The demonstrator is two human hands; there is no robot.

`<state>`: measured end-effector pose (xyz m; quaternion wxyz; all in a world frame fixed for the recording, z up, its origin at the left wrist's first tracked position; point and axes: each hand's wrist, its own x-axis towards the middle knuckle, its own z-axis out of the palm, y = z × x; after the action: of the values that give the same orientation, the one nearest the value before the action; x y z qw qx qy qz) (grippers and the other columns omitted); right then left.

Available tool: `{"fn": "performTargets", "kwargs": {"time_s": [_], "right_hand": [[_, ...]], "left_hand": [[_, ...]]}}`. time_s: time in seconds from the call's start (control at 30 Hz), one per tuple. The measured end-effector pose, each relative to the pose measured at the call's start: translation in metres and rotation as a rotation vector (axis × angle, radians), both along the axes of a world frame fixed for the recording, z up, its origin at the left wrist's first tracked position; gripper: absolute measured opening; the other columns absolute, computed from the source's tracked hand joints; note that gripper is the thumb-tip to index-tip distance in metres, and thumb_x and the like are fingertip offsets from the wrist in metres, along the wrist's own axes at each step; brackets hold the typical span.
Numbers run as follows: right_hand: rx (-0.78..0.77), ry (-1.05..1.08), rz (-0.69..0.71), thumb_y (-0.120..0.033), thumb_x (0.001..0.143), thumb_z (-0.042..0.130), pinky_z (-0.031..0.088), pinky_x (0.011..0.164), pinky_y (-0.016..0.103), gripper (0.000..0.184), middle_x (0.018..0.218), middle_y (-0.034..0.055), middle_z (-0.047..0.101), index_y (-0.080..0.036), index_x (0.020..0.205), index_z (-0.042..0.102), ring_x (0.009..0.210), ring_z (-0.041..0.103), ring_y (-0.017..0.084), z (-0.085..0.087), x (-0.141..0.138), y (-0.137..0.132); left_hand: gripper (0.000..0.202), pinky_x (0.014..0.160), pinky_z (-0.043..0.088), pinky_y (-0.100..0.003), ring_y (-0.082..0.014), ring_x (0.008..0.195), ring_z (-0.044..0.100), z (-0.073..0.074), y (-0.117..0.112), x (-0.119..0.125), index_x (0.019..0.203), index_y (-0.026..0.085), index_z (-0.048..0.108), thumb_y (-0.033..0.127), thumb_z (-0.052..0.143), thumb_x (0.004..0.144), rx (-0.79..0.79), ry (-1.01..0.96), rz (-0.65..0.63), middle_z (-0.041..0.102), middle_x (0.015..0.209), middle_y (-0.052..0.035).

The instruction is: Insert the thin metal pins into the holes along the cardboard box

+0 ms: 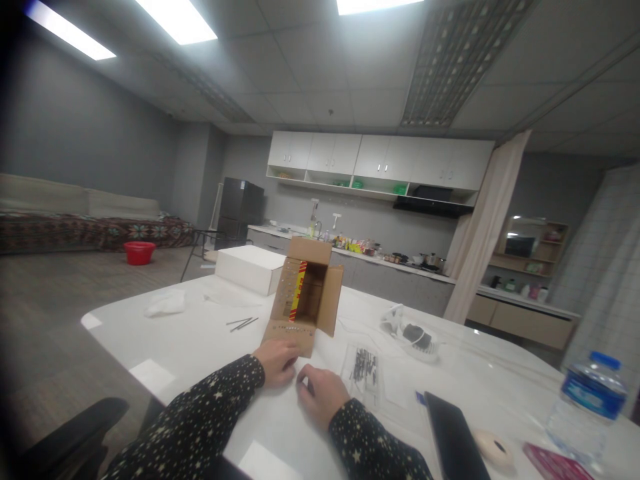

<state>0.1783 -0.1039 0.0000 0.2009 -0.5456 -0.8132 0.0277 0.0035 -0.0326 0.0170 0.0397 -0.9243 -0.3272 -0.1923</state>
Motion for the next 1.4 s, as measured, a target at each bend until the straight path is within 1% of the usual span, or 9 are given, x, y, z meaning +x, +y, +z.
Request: {"fn": "performTargets", "kwargs": {"time_s": [0.2,0.4,0.57,0.7,0.8,0.93,1.07,1.2,1.4], "right_hand": [[-0.006,0.013,0.005,-0.023,0.082,0.047,0.03,0.057,0.02,0.015,0.06,-0.003,0.057,-0.021,0.088,0.061,0.056,0.049,0.011,-0.003,0.001,0.001],[-0.015,0.02,0.005,-0.023,0.082,0.047,0.029,0.056,0.02,0.015,0.059,-0.0033,0.057,-0.021,0.087,0.061,0.054,0.048,0.011,0.0,0.0,0.0],[-0.009,0.023,0.006,-0.023,0.082,0.047,0.028,0.056,0.02,0.015,0.059,-0.0034,0.057,-0.021,0.087,0.061,0.055,0.048,0.011,-0.001,0.001,0.001],[0.002,0.023,0.01,-0.023,0.082,0.047,0.028,0.057,0.021,0.015,0.06,-0.0032,0.057,-0.021,0.087,0.061,0.056,0.048,0.011,-0.004,0.003,0.003],[0.007,0.031,0.019,-0.023,0.082,0.047,0.028,0.057,0.02,0.014,0.059,-0.0034,0.057,-0.021,0.087,0.061,0.055,0.047,0.011,-0.005,0.003,0.004],[0.005,0.03,0.017,-0.023,0.082,0.048,0.028,0.056,0.02,0.014,0.059,-0.0037,0.057,-0.022,0.087,0.061,0.055,0.047,0.011,-0.004,0.003,0.003],[-0.003,0.023,0.01,-0.023,0.082,0.047,0.028,0.056,0.02,0.015,0.059,-0.0032,0.057,-0.021,0.087,0.061,0.055,0.048,0.011,-0.003,0.001,0.002],[-0.007,0.022,0.012,-0.022,0.081,0.047,0.028,0.057,0.02,0.015,0.059,-0.003,0.056,-0.021,0.087,0.061,0.055,0.048,0.011,-0.001,0.001,0.001],[-0.002,0.024,0.015,-0.021,0.081,0.048,0.029,0.057,0.02,0.015,0.06,-0.0031,0.057,-0.021,0.087,0.061,0.056,0.048,0.011,-0.001,0.001,0.001]], "left_hand": [[0.012,0.063,0.044,-0.028,-0.0194,0.074,0.06,0.001,-0.001,0.0,0.071,0.019,0.059,0.026,0.05,0.067,-0.007,0.042,0.027,0.063,0.079,-0.0039],[0.015,0.064,0.045,-0.029,-0.0202,0.076,0.061,-0.003,0.003,0.0,0.07,0.019,0.06,0.027,0.048,0.072,0.003,0.024,0.062,0.064,0.08,-0.005],[0.015,0.06,0.043,-0.028,-0.0207,0.073,0.062,-0.005,0.005,0.0,0.066,0.019,0.06,0.026,0.048,0.072,0.007,0.02,0.063,0.065,0.077,-0.0048],[0.015,0.06,0.043,-0.029,-0.0212,0.073,0.063,-0.008,0.006,0.001,0.065,0.018,0.06,0.026,0.049,0.072,0.002,0.009,0.077,0.065,0.076,-0.0047],[0.016,0.059,0.042,-0.029,-0.0204,0.072,0.062,-0.008,0.006,0.001,0.065,0.018,0.06,0.027,0.049,0.073,-0.003,-0.009,0.093,0.065,0.076,-0.0045],[0.016,0.06,0.042,-0.029,-0.0187,0.07,0.06,-0.008,0.007,0.0,0.066,0.019,0.059,0.026,0.048,0.074,0.012,-0.036,0.082,0.064,0.076,-0.0041],[0.014,0.064,0.042,-0.029,-0.0179,0.073,0.058,-0.011,0.01,0.001,0.065,0.018,0.057,0.024,0.049,0.074,0.045,-0.075,0.063,0.062,0.076,-0.004],[0.012,0.075,0.043,-0.031,-0.0184,0.08,0.056,-0.014,0.013,0.002,0.065,0.018,0.055,0.022,0.05,0.075,0.11,-0.138,0.058,0.06,0.078,-0.0043],[0.009,0.078,0.043,-0.035,-0.0205,0.087,0.054,-0.009,0.011,0.001,0.074,0.018,0.055,0.02,0.047,0.079,0.186,-0.178,0.098,0.06,0.087,-0.0059]]}}
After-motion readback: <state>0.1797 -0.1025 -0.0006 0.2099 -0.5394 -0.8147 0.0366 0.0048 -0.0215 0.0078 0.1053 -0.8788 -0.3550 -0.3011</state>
